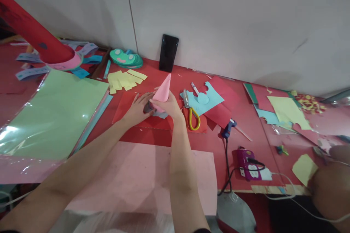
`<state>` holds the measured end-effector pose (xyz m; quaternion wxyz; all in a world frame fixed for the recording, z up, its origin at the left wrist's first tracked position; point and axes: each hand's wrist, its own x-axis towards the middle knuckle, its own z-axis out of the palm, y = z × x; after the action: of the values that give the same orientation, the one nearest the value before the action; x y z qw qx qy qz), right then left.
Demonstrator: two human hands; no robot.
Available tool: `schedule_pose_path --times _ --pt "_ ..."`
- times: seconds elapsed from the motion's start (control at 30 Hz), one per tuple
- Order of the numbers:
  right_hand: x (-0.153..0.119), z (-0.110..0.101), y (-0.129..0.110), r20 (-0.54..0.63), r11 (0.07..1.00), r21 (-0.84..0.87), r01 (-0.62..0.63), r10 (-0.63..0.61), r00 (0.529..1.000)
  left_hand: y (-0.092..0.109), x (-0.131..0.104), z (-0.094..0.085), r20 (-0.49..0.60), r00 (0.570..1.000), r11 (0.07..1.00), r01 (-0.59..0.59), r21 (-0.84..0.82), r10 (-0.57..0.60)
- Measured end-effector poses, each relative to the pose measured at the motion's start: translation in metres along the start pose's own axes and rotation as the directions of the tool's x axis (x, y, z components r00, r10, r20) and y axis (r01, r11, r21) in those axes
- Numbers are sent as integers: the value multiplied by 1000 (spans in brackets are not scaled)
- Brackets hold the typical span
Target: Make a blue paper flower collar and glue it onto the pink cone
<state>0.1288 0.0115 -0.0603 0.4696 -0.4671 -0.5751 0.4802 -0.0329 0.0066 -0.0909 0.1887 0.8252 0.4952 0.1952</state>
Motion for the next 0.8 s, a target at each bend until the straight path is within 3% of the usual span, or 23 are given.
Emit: schedule_pose_path --times 0.07,0.17,0.23,0.37,0.5,0.67,0.8 --pt "2 9 2 -36 1000 4 -21 21 999 -1 0 2 6 1000 1000 20 -1 -20" --pt "2 7 4 90 994 -25 -102 104 991 -5 1 4 -3 997 997 71 -14 -71" --pt "-1 -6 6 207 990 -37 -136 141 968 -7 1 5 6 996 996 88 -27 -88" --pt "-7 -39 11 262 988 -9 -156 153 953 -10 1 4 25 997 998 70 -8 -70" --pt "-7 -49 17 207 963 -58 -262 269 941 -13 1 5 44 998 998 34 48 -37" --pt "2 -30 23 80 969 -27 -244 245 966 -16 -2 6 86 996 992 5 126 -16" --pt "7 -18 25 14 949 -199 -245 253 967 -14 -5 5 90 996 983 10 183 -27"
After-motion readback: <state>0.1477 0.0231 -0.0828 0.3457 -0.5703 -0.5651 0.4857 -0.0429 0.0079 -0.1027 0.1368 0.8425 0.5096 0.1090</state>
